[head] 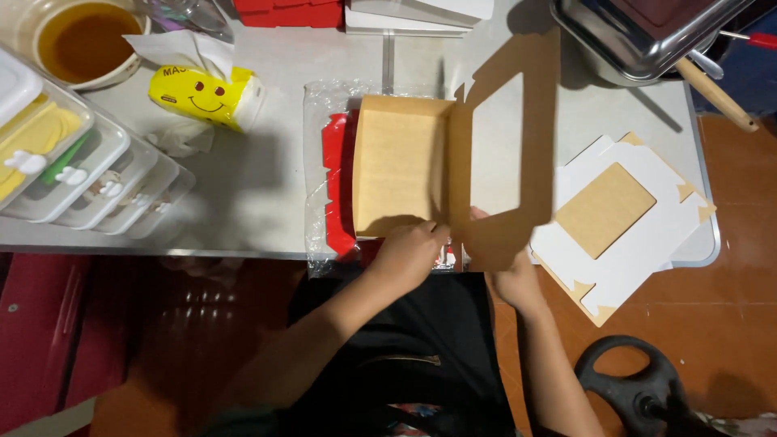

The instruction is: Assembling cardboard pastry boxes by folding along pre-scored lines and interlocking flaps.

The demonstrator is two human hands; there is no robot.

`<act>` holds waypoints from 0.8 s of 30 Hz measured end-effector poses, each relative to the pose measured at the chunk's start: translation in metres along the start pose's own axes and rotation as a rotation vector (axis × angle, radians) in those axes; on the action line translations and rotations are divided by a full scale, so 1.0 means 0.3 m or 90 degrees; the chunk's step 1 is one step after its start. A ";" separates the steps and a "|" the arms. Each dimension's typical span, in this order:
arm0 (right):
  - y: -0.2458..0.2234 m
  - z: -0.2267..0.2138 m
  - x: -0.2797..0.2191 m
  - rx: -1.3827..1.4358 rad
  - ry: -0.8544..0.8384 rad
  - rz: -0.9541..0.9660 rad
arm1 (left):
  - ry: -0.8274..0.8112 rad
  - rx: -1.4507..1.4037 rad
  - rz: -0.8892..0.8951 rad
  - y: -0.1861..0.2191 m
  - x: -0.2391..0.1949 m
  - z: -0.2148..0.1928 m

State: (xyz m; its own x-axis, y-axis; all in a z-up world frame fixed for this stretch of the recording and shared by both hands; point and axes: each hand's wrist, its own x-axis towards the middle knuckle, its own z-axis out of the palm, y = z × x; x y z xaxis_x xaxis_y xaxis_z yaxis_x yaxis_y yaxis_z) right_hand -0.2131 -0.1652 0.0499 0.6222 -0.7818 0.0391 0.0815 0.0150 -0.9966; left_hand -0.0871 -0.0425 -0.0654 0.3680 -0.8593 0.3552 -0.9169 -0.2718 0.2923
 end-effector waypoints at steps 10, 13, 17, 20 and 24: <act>0.057 0.039 -0.024 -0.548 -0.245 -0.078 | -0.242 -0.022 0.026 -0.251 0.007 -0.082; 0.243 0.007 0.009 -0.535 -0.253 -0.120 | -0.210 -0.070 0.023 -0.234 0.022 -0.168; 0.324 0.005 0.036 -0.537 -0.237 -0.103 | -0.183 -0.075 0.028 -0.214 0.030 -0.223; 0.323 0.025 0.060 -0.551 -0.199 -0.048 | -0.174 -0.105 0.030 -0.208 0.031 -0.242; 0.370 0.034 0.073 -0.566 -0.164 0.012 | -0.208 -0.099 -0.003 -0.202 0.040 -0.251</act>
State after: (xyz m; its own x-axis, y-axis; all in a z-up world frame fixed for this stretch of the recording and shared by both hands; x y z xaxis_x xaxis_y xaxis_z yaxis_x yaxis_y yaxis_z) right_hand -0.1824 -0.1744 -0.0591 0.7803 -0.6216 -0.0687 -0.4910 -0.5409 -0.6829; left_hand -0.0155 -0.0036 -0.0120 0.2810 -0.9579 0.0584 -0.8715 -0.2293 0.4334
